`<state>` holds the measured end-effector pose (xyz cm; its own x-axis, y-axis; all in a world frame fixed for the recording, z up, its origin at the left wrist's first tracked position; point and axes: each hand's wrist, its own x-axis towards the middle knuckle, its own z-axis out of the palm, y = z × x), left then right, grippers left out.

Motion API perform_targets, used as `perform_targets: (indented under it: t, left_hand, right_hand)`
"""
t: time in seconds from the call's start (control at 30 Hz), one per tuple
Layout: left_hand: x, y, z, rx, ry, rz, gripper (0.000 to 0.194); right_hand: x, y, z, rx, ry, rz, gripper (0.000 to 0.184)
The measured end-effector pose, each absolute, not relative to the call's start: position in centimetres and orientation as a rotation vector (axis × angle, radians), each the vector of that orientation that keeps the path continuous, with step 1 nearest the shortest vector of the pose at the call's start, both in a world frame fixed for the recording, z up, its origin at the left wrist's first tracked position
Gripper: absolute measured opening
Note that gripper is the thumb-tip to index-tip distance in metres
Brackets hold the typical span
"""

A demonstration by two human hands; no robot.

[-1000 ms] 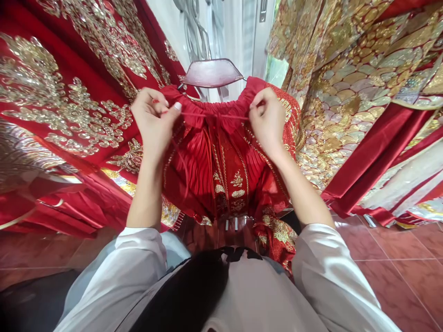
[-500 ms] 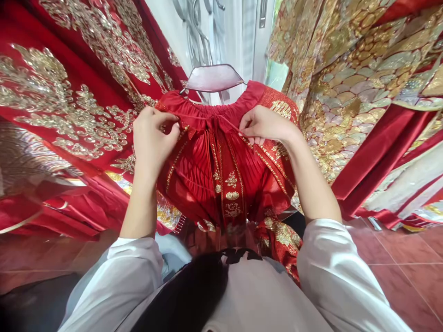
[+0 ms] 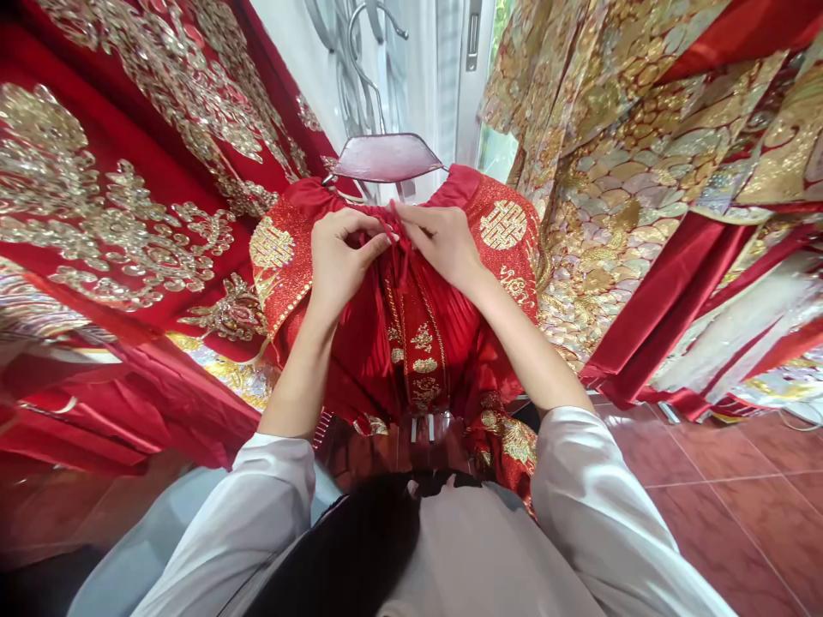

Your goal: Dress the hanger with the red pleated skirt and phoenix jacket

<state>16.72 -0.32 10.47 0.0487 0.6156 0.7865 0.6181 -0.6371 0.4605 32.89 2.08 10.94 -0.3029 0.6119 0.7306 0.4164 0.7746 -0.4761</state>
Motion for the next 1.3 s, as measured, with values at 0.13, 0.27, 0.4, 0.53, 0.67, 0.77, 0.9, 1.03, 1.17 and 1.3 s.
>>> perform_targets:
  t: [0.13,0.27,0.4,0.53,0.67,0.77,0.9,1.03,1.17,1.3]
  left_hand:
    - [16.5,0.3,10.2,-2.293,-1.377,-1.734,0.012]
    - [16.6,0.3,10.0,-2.344,-1.425,-1.653,0.015]
    - [17.1,-0.4,10.0,-2.301,-1.439,-1.604,0.017]
    - [16.2,-0.9,10.0,-2.141,-1.382,-1.622,0.021]
    - [14.6,-1.0,10.1,-2.017,-1.382,-1.619,0.025]
    - [14.6,-1.2,10.2,-2.047,-1.405,-1.675,0.026]
    - [15.7,-1.2,10.4,-2.197,-1.410,-1.933,0.020]
    - [16.4,-0.4,10.4,-2.357,-1.414,-2.143,0.022]
    - [15.9,0.4,10.2,-2.395,-1.426,-2.255,0.030]
    - [15.0,0.6,10.2,-2.449,-1.489,-2.226,0.036]
  right_hand:
    - [32.9,2.5,10.2,-0.799,-2.085,0.050,0.027]
    - [33.2,3.0,10.0,-0.800,-2.146,-0.040,0.025]
    - [32.7,2.8,9.9,-0.779,-2.140,-0.087,0.021]
    - [33.1,2.9,9.6,-0.887,-2.015,-0.155,0.012]
    - [34.8,3.7,9.2,-0.942,-1.905,-0.099,0.008]
    - [35.0,3.8,8.8,-0.902,-1.885,0.069,0.009]
    - [33.6,2.7,8.7,-0.810,-1.730,0.495,0.017]
    - [32.5,1.8,9.1,-0.732,-1.587,0.836,0.028]
    - [32.7,1.6,9.7,-0.772,-1.539,0.895,0.027]
    - [33.1,1.4,10.0,-0.792,-1.546,0.851,0.020]
